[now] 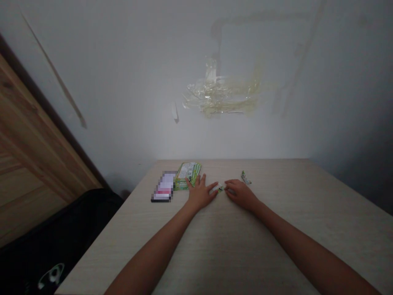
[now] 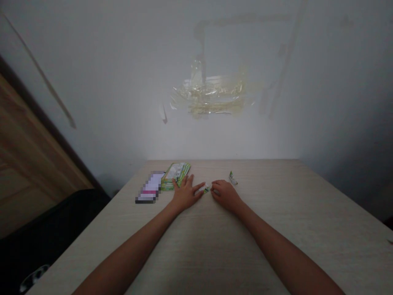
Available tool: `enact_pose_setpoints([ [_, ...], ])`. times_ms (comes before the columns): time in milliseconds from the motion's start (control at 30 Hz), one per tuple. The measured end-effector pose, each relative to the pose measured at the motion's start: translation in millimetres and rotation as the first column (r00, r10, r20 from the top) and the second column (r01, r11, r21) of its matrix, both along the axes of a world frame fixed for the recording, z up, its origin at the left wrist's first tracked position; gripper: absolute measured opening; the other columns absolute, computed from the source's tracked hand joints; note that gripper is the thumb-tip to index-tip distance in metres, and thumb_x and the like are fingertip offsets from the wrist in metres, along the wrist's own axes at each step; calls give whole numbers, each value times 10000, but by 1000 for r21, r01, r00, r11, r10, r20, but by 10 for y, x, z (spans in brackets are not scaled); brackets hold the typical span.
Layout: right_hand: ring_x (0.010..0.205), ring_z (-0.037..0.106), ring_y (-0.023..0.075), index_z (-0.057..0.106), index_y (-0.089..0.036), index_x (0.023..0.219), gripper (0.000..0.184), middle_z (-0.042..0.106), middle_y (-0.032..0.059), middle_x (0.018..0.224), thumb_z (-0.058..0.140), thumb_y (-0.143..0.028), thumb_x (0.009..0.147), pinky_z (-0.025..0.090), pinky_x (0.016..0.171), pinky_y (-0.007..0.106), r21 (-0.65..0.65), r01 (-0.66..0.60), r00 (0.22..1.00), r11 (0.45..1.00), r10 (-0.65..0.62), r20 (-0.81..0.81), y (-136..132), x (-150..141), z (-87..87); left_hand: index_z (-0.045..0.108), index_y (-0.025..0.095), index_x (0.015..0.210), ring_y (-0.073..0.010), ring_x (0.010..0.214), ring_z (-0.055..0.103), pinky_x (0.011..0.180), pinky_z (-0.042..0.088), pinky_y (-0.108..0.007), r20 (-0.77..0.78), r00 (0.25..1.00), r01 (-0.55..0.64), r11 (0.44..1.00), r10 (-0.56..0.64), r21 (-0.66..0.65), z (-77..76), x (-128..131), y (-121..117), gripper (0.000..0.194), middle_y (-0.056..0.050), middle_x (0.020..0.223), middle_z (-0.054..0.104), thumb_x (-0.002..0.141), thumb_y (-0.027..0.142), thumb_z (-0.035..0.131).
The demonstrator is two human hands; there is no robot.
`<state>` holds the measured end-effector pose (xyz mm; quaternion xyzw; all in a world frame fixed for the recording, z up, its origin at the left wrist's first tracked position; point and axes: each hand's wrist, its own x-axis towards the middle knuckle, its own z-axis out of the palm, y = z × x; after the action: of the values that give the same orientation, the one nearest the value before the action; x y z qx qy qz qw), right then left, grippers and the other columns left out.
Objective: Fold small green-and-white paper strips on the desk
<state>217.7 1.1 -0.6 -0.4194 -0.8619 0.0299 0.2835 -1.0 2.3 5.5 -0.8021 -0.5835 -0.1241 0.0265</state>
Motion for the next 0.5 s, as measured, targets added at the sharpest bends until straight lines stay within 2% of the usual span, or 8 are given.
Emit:
enact_pose_setpoints([
  [67, 1092, 594, 233, 667, -183, 1065, 248, 674, 116, 1140, 541, -172, 852, 461, 967, 423, 5, -7, 999, 1000, 7, -54, 16, 4, -33, 476, 551, 1310, -381, 1439, 200, 1023, -83, -772, 19, 1000, 6, 1000, -6, 20, -18, 7, -3, 466, -15, 1558, 316, 886, 679, 331],
  [167, 1101, 592, 218, 642, -194, 1172, 353, 679, 101, 1153, 529, -133, 843, 455, 983, 415, 8, -89, 992, 996, 90, -84, 18, -4, -42, 497, 539, 1300, -380, 1431, 224, 1023, -84, -771, 41, 999, 5, 999, -7, 51, -29, 20, -14, 460, -27, 1544, 343, 889, 672, 338],
  [300, 1062, 608, 205, 696, -234, 1108, 329, 700, 76, 1112, 525, -122, 851, 461, 958, 405, 18, -156, 987, 988, 156, -47, 4, -39, -10, 511, 529, 1295, -376, 1426, 237, 1031, -88, -761, 44, 999, -9, 998, 6, 54, -22, 29, -28, 443, -30, 1536, 359, 899, 648, 349],
  [400, 1060, 611, 212, 712, -252, 1087, 311, 714, 64, 1092, 531, -140, 860, 453, 962, 419, 29, -139, 990, 990, 139, -13, 16, -50, 3, 508, 536, 1292, -363, 1426, 240, 1032, -70, -765, 44, 999, -11, 999, 8, 47, -18, 21, -30, 411, -26, 1524, 378, 927, 602, 331],
  [500, 1104, 591, 231, 684, -248, 1152, 343, 720, 63, 1088, 537, -148, 859, 440, 979, 441, 21, -110, 994, 994, 110, 18, 25, -44, 5, 518, 533, 1283, -353, 1420, 257, 1031, -53, -772, 58, 998, -4, 999, 1, 54, -22, 4, -28, 397, -28, 1507, 401, 938, 581, 329],
])
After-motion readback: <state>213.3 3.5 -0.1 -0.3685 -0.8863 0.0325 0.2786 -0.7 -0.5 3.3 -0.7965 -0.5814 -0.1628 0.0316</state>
